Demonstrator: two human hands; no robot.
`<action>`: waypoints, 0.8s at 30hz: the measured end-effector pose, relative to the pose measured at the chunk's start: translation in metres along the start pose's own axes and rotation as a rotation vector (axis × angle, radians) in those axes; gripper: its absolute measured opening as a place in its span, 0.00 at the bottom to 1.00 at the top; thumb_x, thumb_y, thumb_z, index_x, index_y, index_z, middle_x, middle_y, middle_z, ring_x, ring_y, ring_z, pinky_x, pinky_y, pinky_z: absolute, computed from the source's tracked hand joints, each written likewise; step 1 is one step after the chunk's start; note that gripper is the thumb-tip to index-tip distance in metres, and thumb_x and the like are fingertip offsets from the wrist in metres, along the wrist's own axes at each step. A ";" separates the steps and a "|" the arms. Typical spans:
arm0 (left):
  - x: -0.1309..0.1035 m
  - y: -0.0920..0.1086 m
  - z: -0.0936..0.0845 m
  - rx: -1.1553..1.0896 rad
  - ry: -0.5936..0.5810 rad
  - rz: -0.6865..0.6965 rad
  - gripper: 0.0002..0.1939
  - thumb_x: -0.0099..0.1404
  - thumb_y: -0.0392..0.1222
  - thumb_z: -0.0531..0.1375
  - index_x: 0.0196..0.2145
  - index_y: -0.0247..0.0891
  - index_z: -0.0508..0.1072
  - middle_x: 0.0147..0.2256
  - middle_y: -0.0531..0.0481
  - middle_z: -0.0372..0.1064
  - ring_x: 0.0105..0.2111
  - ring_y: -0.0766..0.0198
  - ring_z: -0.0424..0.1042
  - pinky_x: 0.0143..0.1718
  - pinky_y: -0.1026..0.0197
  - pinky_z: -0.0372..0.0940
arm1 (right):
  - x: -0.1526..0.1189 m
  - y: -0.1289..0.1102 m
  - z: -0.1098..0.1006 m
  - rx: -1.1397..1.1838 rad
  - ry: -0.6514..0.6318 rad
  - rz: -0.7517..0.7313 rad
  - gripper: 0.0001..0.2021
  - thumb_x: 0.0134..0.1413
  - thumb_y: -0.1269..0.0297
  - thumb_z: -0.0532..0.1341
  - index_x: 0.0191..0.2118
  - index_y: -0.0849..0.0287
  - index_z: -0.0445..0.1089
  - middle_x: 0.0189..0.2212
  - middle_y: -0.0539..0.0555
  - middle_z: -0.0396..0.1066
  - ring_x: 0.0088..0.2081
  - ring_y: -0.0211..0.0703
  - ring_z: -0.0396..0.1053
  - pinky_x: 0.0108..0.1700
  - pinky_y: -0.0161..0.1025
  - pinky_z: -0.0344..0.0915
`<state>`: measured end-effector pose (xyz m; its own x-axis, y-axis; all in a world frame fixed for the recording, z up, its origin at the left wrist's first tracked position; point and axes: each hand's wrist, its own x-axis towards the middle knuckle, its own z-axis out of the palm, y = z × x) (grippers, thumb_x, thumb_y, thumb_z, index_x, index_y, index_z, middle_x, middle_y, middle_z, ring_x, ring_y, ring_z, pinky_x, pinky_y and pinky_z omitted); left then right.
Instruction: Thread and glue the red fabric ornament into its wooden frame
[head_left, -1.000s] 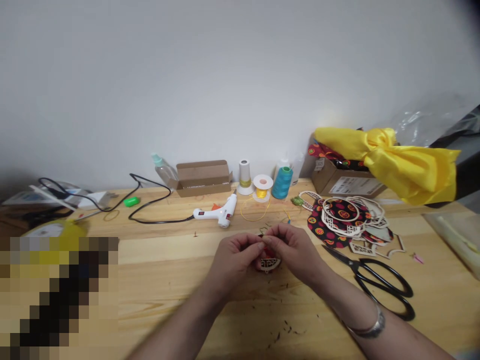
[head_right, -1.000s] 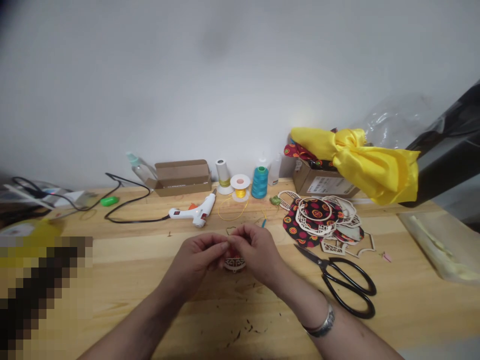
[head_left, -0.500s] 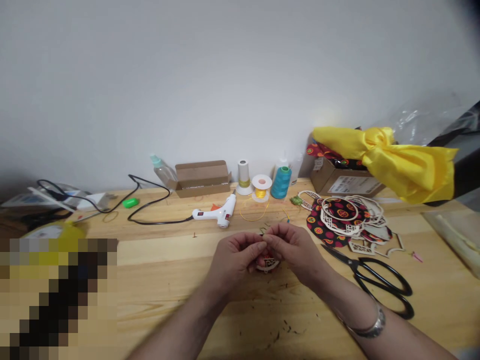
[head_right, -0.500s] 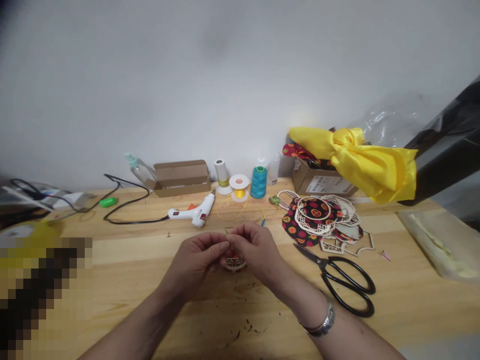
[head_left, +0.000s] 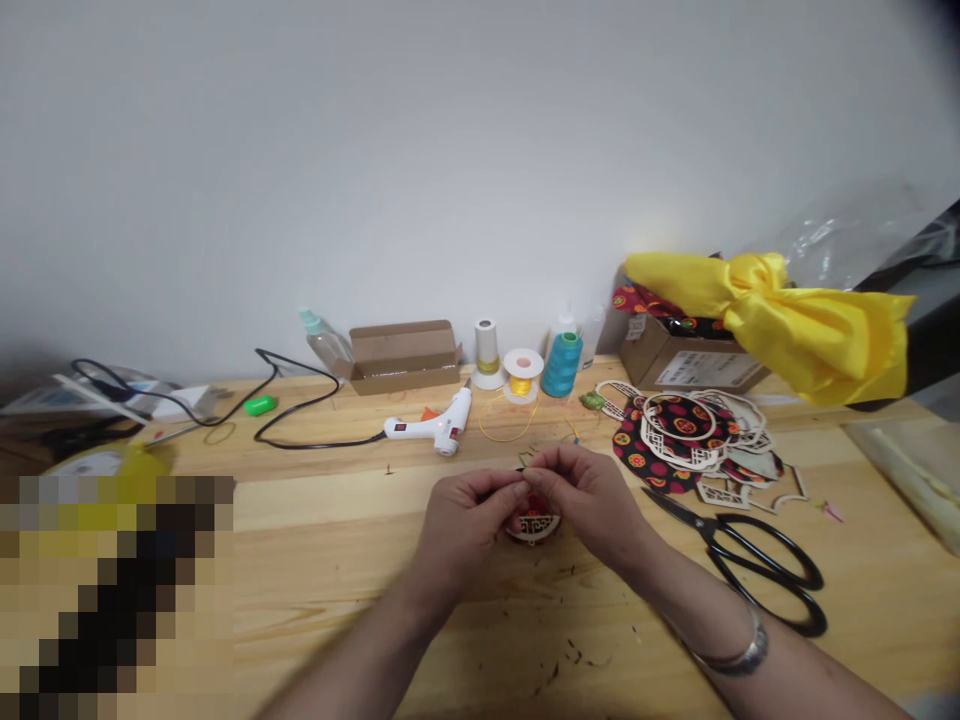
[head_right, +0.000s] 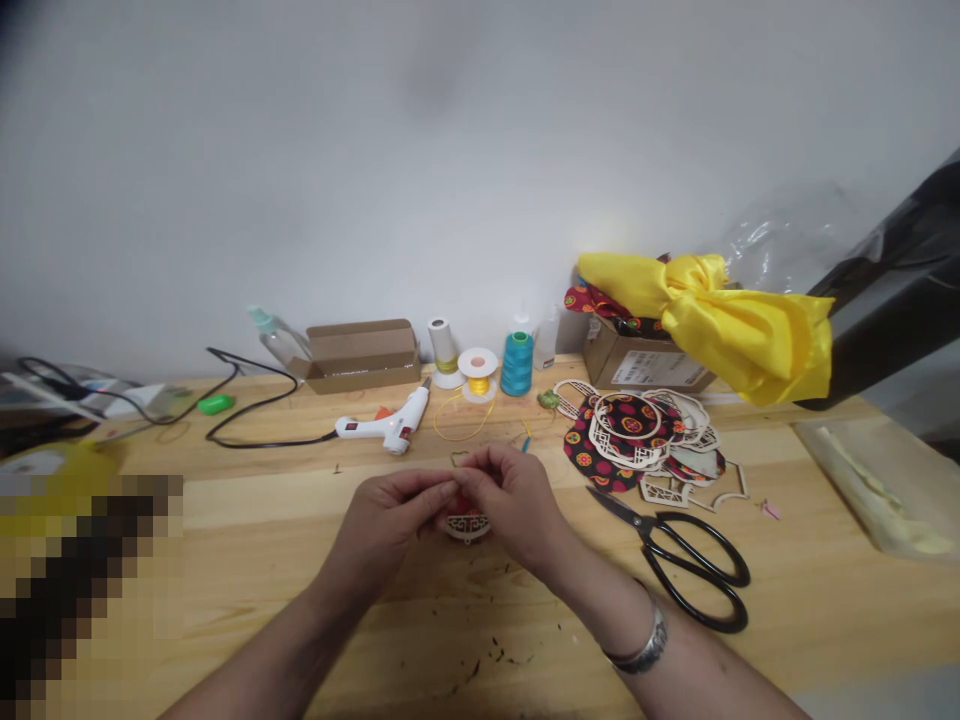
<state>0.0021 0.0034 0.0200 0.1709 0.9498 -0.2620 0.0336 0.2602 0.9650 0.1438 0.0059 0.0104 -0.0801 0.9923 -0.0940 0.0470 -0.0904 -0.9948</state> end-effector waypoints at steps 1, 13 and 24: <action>0.000 0.000 0.000 0.008 -0.001 0.003 0.08 0.50 0.40 0.62 0.28 0.34 0.78 0.19 0.52 0.70 0.18 0.70 0.60 0.20 0.68 0.55 | 0.000 -0.001 0.000 0.002 0.000 0.010 0.07 0.43 0.63 0.62 0.25 0.61 0.67 0.18 0.48 0.67 0.21 0.34 0.63 0.24 0.32 0.60; 0.001 -0.003 -0.001 -0.080 -0.050 -0.004 0.07 0.50 0.39 0.62 0.26 0.34 0.76 0.18 0.54 0.67 0.18 0.72 0.58 0.20 0.69 0.52 | 0.000 -0.006 0.002 0.131 -0.024 0.076 0.10 0.39 0.62 0.64 0.25 0.62 0.66 0.16 0.45 0.63 0.18 0.31 0.58 0.20 0.30 0.54; 0.001 -0.003 -0.002 -0.132 -0.083 0.018 0.06 0.52 0.38 0.60 0.25 0.33 0.75 0.18 0.54 0.64 0.19 0.72 0.57 0.21 0.68 0.52 | -0.002 -0.005 0.004 0.133 -0.044 0.088 0.12 0.44 0.58 0.61 0.24 0.62 0.64 0.15 0.45 0.60 0.17 0.30 0.54 0.19 0.30 0.50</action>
<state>0.0001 0.0039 0.0172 0.2510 0.9383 -0.2377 -0.0987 0.2691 0.9581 0.1398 0.0043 0.0151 -0.1256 0.9758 -0.1792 -0.0766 -0.1897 -0.9789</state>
